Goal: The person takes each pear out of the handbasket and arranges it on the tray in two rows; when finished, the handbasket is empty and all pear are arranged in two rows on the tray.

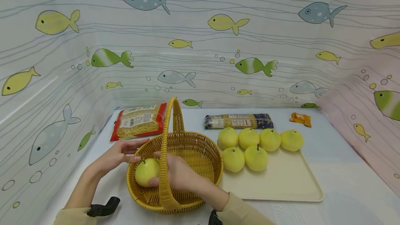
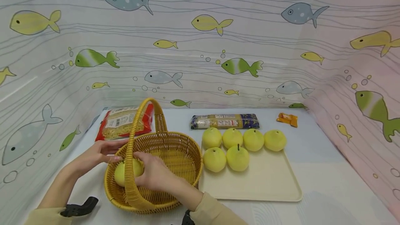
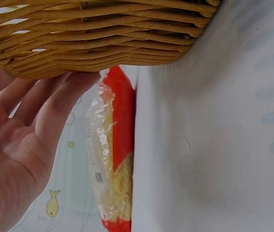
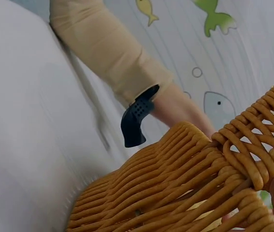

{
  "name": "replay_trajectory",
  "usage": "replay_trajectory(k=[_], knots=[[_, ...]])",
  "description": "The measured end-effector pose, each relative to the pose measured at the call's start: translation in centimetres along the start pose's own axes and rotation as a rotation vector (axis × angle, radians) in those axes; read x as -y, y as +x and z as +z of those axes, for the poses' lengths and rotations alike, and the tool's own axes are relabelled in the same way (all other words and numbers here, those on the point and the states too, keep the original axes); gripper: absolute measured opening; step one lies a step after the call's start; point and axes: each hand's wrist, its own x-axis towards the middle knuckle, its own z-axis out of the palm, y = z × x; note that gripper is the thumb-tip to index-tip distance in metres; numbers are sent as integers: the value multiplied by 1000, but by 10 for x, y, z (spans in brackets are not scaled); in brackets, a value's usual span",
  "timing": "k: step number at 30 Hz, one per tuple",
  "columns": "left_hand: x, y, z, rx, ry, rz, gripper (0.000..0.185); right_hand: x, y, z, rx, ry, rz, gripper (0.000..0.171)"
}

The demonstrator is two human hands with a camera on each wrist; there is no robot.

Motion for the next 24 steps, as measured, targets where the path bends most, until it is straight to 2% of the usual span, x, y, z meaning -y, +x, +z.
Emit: replay_trajectory(k=[3, 9, 16, 24], knots=[[0, 0, -1, -2, 6, -1, 68, -2, 0, 1, 36, -24, -36, 79], [1, 0, -1, 2, -3, 1, 69, -4, 0, 3, 27, -95, -87, 69], [2, -1, 0, -4, 0, 6, 68, -3, 0, 3, 40, -142, -71, 72], [3, 1, -1, 2, -3, 15, 68, -3, 0, 2, 92, -167, -99, 71]])
